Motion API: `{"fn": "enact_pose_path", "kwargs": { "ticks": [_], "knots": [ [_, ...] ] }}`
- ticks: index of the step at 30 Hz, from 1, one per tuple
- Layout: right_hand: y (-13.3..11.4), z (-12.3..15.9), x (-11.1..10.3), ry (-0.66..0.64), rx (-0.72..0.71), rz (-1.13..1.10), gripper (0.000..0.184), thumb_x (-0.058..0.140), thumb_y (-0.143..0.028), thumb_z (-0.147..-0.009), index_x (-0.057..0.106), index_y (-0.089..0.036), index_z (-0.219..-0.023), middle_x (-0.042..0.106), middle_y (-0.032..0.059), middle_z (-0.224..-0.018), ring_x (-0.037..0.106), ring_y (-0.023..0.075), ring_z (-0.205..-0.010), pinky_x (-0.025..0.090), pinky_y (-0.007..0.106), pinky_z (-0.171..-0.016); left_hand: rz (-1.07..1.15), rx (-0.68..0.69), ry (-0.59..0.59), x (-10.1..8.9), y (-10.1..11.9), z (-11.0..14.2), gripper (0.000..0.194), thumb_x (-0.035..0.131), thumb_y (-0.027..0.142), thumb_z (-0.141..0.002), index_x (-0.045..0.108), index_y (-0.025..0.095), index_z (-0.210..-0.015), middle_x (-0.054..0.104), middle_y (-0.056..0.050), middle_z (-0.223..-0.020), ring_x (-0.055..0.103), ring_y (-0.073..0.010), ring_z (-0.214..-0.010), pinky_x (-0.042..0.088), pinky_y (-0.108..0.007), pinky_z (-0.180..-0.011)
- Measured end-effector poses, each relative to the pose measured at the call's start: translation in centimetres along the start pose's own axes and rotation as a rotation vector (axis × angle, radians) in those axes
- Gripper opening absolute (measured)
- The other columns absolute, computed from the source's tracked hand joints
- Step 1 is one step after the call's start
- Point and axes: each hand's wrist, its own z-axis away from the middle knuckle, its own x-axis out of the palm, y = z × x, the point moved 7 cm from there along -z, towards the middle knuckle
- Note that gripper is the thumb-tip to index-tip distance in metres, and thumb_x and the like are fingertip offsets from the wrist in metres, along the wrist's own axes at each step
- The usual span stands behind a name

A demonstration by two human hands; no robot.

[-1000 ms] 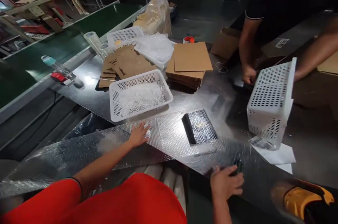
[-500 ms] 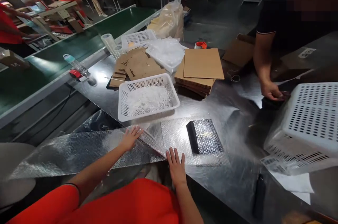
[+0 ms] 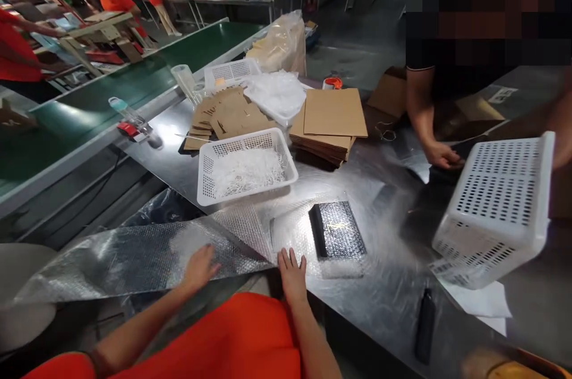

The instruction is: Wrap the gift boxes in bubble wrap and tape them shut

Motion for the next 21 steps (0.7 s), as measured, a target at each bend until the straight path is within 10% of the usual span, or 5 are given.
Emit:
{"fn": "enact_pose_path", "kwargs": {
  "ticks": [4,8,11,18,21],
  "knots": [
    [-0.1,0.1,-0.7,-0.057,-0.017,-0.036,0.063,0.030,-0.002,-0.091,0.053,-0.023,-0.146,0.043,0.0105,-0.157,0.034,0.0312,-0.149,0.027,0.066,-0.117,-0.007,0.475,0.128,2.1,11.9,0.4,0.084,0.064,0.038,-0.086,0.028,0.024,-0.160,0.025,-0.011,-0.168,0.020,-0.0354,-0.155,0.023,-0.056,-0.125],
    [-0.1,0.2,-1.2,-0.089,-0.014,-0.053,0.063,0.031,0.000,-0.091,0.053,-0.024,-0.146,0.041,0.0111,-0.158,0.031,0.0305,-0.150,0.025,0.066,-0.118,-0.020,0.490,0.113,2.9,15.3,-1.1,0.067,0.040,0.012,-0.094,0.031,0.025,-0.159,0.038,-0.016,-0.162,0.042,-0.0328,-0.145,0.044,-0.054,-0.112],
    [-0.2,0.1,-1.6,-0.114,0.011,-0.068,0.059,0.032,-0.003,-0.094,0.054,-0.023,-0.145,0.040,0.0112,-0.159,0.029,0.0316,-0.151,0.025,0.067,-0.118,0.016,0.557,0.041,3.0,13.2,-1.5,0.067,0.037,0.006,-0.092,0.040,0.026,-0.155,0.048,-0.013,-0.155,0.054,-0.0284,-0.133,0.053,-0.044,-0.105],
    [0.0,-0.1,-2.1,-0.069,-0.030,-0.133,0.053,0.037,-0.005,-0.095,0.061,-0.027,-0.137,0.047,0.0108,-0.155,0.036,0.0307,-0.148,0.029,0.067,-0.116,-0.082,0.194,-0.092,4.4,-2.5,0.5,0.052,0.054,0.016,-0.086,0.063,0.025,-0.136,0.051,-0.009,-0.153,0.057,-0.0361,-0.128,0.052,-0.051,-0.103],
    [1.1,0.4,-2.6,0.076,-0.071,-0.187,0.048,0.041,-0.010,-0.097,0.063,-0.029,-0.135,0.054,0.0110,-0.149,0.046,0.0305,-0.142,0.037,0.064,-0.112,-0.021,0.269,-0.067,3.1,-0.3,1.5,0.058,0.067,0.023,-0.078,0.061,0.018,-0.136,0.052,-0.016,-0.151,0.049,-0.0386,-0.137,0.040,-0.055,-0.112]
  ]
}}
